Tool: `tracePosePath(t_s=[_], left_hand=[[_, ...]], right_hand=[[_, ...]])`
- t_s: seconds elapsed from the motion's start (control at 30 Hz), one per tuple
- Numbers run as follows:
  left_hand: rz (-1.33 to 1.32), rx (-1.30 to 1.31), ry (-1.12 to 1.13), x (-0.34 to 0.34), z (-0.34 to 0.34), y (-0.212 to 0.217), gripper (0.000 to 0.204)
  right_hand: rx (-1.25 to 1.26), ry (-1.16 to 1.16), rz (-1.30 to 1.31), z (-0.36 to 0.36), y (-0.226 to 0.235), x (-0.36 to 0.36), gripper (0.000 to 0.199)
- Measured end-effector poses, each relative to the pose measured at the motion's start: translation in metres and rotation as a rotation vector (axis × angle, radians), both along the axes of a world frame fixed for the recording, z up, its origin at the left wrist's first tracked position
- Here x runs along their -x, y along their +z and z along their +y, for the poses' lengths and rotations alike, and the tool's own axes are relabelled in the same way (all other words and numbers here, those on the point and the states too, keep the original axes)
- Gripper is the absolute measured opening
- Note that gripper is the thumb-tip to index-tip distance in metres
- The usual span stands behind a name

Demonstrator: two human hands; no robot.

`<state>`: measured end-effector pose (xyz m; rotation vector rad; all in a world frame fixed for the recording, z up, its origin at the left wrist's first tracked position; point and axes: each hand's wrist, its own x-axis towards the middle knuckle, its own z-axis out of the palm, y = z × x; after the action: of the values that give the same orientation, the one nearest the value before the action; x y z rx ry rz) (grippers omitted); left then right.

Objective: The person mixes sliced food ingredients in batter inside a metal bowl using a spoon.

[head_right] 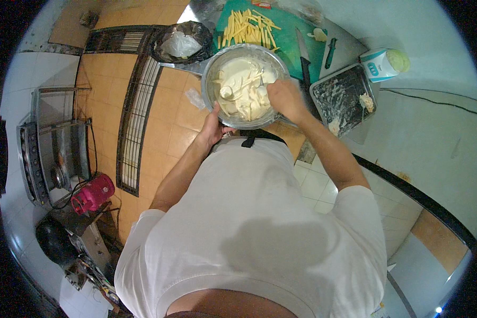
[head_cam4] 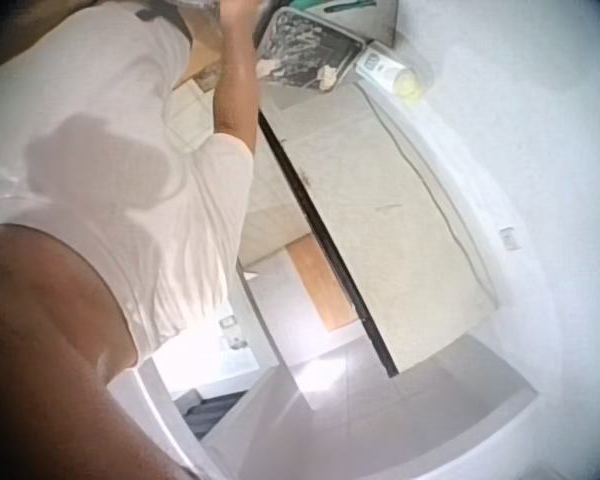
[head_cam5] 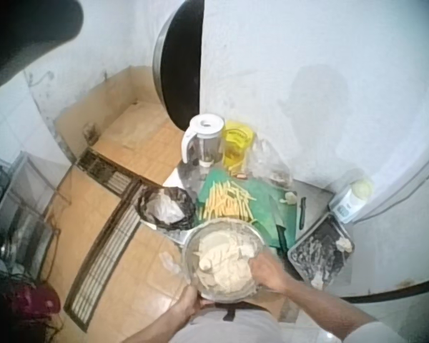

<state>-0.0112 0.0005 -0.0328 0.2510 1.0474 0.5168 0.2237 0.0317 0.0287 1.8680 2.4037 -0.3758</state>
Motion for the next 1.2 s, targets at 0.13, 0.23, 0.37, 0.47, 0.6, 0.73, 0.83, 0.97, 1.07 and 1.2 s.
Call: tracePosePath(t_s=[0.13, 0.23, 0.37, 0.47, 0.6, 0.73, 0.83, 0.97, 1.07, 1.2], left_hand=[[-0.013, -0.01, -0.002, -0.001, 0.0, 0.003, 0.063], [-0.016, 0.006, -0.028, 0.001, 0.001, 0.004, 0.064], [-0.006, 0.011, -0.029, 0.003, -0.001, -0.005, 0.063], [0.003, 0.013, -0.045, 0.0, 0.0, 0.0, 0.062], [0.009, 0.018, -0.055, 0.0, -0.002, -0.004, 0.06], [-0.017, 0.01, -0.043, 0.0, -0.002, -0.009, 0.06], [-0.027, 0.013, -0.036, 0.0, -0.004, -0.01, 0.06], [0.028, 0.036, 0.003, -0.003, -0.007, -0.014, 0.055], [0.062, 0.02, -0.019, -0.004, -0.006, -0.014, 0.053], [0.088, -0.004, -0.042, -0.002, -0.007, -0.013, 0.051]], right_hand=[[0.067, 0.051, 0.186, -0.005, -0.011, 0.012, 0.02], [0.102, 0.038, 0.181, -0.012, -0.001, 0.023, 0.024], [0.163, 0.062, 0.042, -0.028, 0.002, 0.037, 0.02], [0.083, 0.02, -0.031, -0.023, -0.005, 0.024, 0.019], [-0.021, -0.026, -0.032, -0.01, -0.006, 0.016, 0.019], [-0.134, -0.104, -0.094, 0.006, -0.003, 0.005, 0.02], [-0.177, -0.167, -0.082, 0.016, 0.015, 0.001, 0.021], [-0.194, -0.254, -0.076, 0.023, -0.001, -0.003, 0.02], [-0.12, -0.396, 0.015, 0.03, -0.019, 0.005, 0.019], [-0.02, -0.25, 0.064, 0.03, -0.022, 0.02, 0.021]])
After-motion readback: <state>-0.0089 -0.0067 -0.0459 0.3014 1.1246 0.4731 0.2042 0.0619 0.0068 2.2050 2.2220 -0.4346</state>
